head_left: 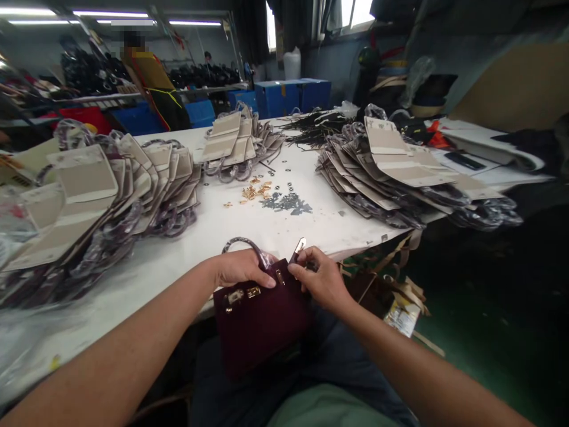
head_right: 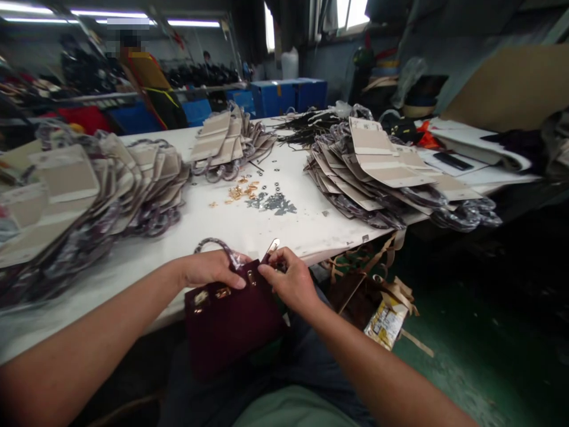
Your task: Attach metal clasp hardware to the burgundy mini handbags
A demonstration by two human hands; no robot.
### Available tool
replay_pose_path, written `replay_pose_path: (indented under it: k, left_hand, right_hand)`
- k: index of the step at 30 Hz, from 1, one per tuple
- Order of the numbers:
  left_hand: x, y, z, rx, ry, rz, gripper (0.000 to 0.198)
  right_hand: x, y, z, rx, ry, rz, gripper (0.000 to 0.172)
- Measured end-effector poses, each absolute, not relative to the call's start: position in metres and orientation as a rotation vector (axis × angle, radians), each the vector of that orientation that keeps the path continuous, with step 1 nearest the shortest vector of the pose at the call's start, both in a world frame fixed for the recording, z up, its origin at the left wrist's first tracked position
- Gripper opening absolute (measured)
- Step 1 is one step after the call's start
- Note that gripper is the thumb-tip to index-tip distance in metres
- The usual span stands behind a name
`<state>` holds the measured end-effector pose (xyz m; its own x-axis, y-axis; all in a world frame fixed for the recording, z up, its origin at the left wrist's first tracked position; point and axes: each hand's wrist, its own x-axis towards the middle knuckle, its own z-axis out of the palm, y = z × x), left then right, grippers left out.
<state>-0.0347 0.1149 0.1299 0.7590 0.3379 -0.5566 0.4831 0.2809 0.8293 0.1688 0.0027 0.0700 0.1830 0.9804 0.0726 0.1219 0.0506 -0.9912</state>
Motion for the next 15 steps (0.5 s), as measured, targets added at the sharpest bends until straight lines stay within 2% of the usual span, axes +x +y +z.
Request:
replay_pose_path:
  k: [1,4,9,15]
  left_hand:
    - [-0.034,0.118,0.128,1.326,0.755,-0.101,0.045]
    - [-0.028,0.126,0.124,1.391,0.763,-0.087,0.042]
    - [-0.016,0.135,0.125,1.833,0.988,-0.042,0.036]
    - [-0.046,0.113,0.128,2.182,1.136,0.098,0.042]
  right_hand:
    - [0.168,0.004,0.067,-1.331,-1.256,0.884,0.025]
    - [0.168,0.011,0.058,-1.3,-1.442,0.733,0.038]
    - [0.171,0.039,0.05,-1.359,-1.385,0.818,0.028]
    - [0.17,0.069,0.052,-1.538,-1.456,0.851,0.03]
